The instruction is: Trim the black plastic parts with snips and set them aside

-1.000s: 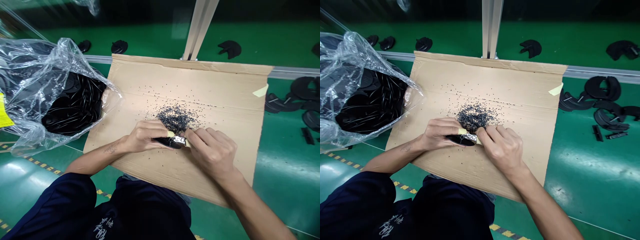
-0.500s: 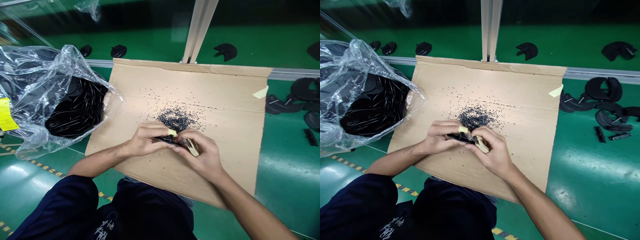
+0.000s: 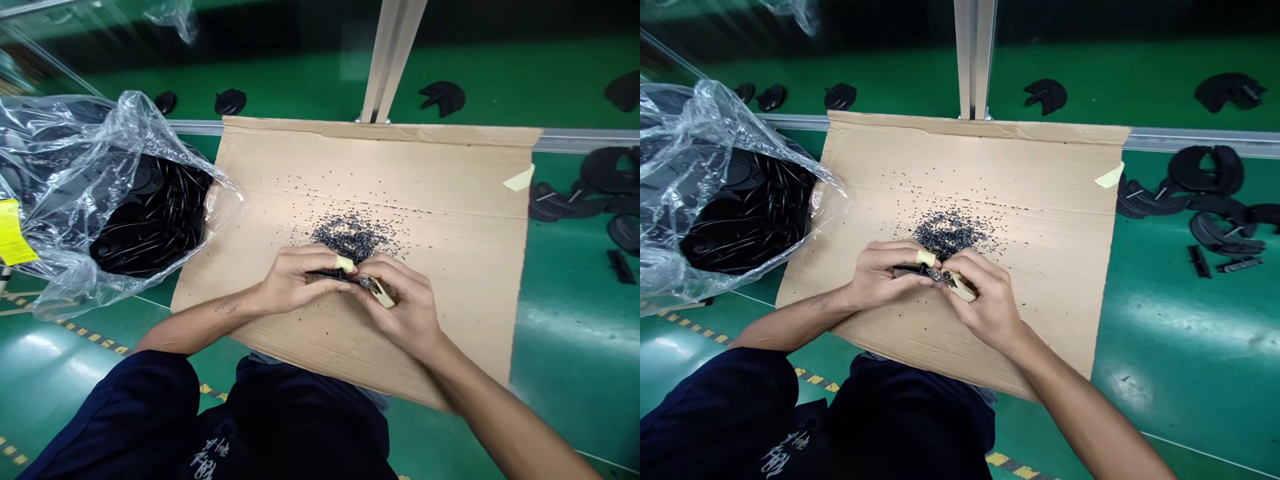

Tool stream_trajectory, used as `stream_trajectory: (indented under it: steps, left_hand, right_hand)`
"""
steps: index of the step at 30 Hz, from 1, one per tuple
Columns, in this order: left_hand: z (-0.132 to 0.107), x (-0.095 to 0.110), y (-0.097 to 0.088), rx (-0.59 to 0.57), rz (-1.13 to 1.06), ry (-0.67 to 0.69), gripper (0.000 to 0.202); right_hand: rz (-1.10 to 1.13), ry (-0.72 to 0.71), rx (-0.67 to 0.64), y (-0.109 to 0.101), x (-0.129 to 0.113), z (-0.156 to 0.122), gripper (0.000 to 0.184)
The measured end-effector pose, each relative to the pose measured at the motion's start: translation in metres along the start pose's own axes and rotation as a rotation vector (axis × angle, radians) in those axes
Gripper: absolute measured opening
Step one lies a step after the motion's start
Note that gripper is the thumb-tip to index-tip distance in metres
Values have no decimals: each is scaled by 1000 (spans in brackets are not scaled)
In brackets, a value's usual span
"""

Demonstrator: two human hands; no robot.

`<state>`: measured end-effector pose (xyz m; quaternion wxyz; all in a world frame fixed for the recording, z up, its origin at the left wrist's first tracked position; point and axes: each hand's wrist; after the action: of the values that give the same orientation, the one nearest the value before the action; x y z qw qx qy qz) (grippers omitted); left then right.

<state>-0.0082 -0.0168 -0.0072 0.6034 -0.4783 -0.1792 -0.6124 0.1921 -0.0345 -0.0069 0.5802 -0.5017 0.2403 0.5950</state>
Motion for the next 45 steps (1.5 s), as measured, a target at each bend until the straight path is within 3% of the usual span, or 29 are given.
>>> stream_trajectory:
  steps: [5, 14, 22, 25, 29, 33, 37, 45]
  left_hand:
    - [0, 0, 1, 14, 27, -28, 19]
    - [-1, 3, 2, 19, 13, -25, 25]
    - [0, -3, 0, 116, 69, 113, 27]
    - [1, -1, 1, 153, 21, -1, 22]
    - [3, -1, -1, 161, -44, -208, 16]
    - [4, -4, -4, 183, 114, -101, 22]
    - [3, -3, -5, 166, 281, 44, 23]
    - [3, -3, -6, 108, 314, -5, 28]
  right_hand:
    - [4, -30, 37, 2, 1, 1, 9]
    - [5, 132, 81, 3, -2, 2, 6]
    - [32, 186, 40, 1, -6, 0, 7]
    - [112, 280, -22, 1, -6, 1, 16]
    - [195, 433, 1, 2, -6, 4, 19]
    - [312, 543, 46, 0, -8, 8, 38]
    - [351, 550, 58, -1, -9, 8, 40]
    - [329, 501, 59, 0, -8, 7, 39]
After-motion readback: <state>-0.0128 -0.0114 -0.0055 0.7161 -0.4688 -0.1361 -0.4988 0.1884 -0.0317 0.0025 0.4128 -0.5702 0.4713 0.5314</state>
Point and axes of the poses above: each hand's wrist, its own z-axis towards the middle knuckle, its own y-axis out of the palm, x = y × z, and after that the axes turned 2 degrees about z, right-handed
